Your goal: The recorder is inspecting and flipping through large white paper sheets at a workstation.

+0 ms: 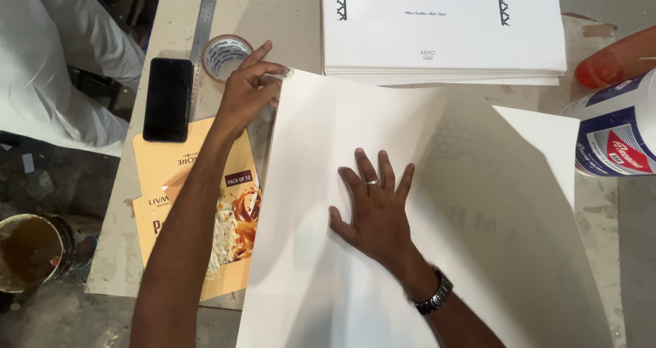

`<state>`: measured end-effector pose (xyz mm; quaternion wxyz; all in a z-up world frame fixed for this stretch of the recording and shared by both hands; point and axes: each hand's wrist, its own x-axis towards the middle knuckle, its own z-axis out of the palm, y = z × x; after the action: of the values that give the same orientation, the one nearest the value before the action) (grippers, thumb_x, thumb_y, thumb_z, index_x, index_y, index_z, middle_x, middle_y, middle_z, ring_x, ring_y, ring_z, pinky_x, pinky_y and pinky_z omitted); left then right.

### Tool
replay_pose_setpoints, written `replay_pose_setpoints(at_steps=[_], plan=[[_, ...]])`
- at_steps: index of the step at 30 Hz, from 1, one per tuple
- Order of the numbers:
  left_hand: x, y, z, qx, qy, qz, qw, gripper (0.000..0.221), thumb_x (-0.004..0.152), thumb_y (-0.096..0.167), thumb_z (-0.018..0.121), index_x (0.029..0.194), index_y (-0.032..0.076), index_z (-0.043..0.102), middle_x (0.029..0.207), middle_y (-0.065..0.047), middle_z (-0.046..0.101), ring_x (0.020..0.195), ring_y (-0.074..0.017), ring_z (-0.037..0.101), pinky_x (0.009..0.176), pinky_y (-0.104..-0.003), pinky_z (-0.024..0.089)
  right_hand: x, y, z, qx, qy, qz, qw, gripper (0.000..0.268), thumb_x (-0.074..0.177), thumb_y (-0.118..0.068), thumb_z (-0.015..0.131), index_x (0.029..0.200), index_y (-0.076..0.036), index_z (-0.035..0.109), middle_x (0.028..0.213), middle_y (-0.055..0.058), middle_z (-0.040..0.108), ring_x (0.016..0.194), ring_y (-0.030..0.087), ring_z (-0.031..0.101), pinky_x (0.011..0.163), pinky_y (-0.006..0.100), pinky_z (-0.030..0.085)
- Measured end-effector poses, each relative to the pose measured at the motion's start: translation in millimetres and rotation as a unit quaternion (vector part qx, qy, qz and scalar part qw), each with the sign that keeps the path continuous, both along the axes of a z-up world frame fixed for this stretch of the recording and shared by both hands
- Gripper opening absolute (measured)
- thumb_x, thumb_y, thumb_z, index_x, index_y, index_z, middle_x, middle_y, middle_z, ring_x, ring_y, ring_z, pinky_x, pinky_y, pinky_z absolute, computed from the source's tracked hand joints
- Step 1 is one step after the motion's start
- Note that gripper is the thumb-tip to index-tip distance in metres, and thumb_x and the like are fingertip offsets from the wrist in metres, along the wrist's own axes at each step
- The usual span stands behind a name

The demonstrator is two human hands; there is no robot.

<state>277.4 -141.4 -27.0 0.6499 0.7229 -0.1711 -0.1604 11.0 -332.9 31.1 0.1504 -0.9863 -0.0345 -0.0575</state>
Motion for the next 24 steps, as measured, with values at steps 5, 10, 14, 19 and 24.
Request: replay_pose_setpoints(at_steps=[5,10,14,19,24], plan=[[-21.0,10.4,1.0,0.010,0.002,-0.003,1.000,0.025,0.089,-0.003,0.065,0.113,0.000,0.074,0.164,-0.014,0.040,0.091,-0.0084,0.070,0.071,-0.021,0.062,-0.7,-0.4,-4.7,-0.004,-0.026,0.002,1.000,0.066,0.086,-0.047,0.068,0.138,-0.010,0.054,0.159,0.020,0.036,0.148,0.050,0.024,0.109,0.083,0.009],[-60.3,30.9,-3.8,0.006,-0.047,-0.012,0.999,0.027,0.090,-0.004,0.065,0.113,0.004,0.076,0.154,-0.014,0.055,0.103,-0.0085,0.071,0.078,-0.021,0.062,-1.5,-0.3,-5.6,-0.009,-0.021,0.003,1.000,0.066,0.087,-0.048,0.067,0.139,-0.010,0.053,0.159,0.019,0.035,0.148,0.050,0.023,0.110,0.083,0.009],[-102.5,48.3,6.2,0.060,-0.036,0.015,0.997,0.032,0.085,-0.006,0.066,0.111,0.008,0.078,0.145,-0.011,0.066,0.086,-0.0138,0.065,0.065,-0.022,0.052,-0.6,-2.0,-8.6,-0.018,-0.006,-0.002,1.000,0.068,0.086,-0.050,0.065,0.140,-0.011,0.051,0.161,0.018,0.032,0.149,0.048,0.020,0.111,0.082,0.006],[-156.6,76.9,3.3,0.029,-0.082,0.007,0.996,0.025,0.089,-0.005,0.067,0.107,0.007,0.078,0.139,-0.014,0.068,0.120,-0.0191,0.070,0.080,-0.023,0.060,-0.4,-4.4,-16.0,-0.025,-0.004,0.000,1.000,0.069,0.087,-0.051,0.064,0.142,-0.012,0.050,0.162,0.018,0.030,0.151,0.047,0.017,0.112,0.081,0.005],[-221.5,104.8,1.6,0.060,-0.123,-0.002,0.991,0.025,0.089,-0.007,0.071,0.106,0.009,0.080,0.139,-0.014,0.068,0.121,-0.0242,0.071,0.101,-0.032,0.061,-0.9,-5.5,-15.2,-0.023,0.002,-0.011,1.000,0.069,0.087,-0.050,0.065,0.143,-0.013,0.049,0.163,0.015,0.031,0.151,0.046,0.018,0.113,0.081,0.005]])
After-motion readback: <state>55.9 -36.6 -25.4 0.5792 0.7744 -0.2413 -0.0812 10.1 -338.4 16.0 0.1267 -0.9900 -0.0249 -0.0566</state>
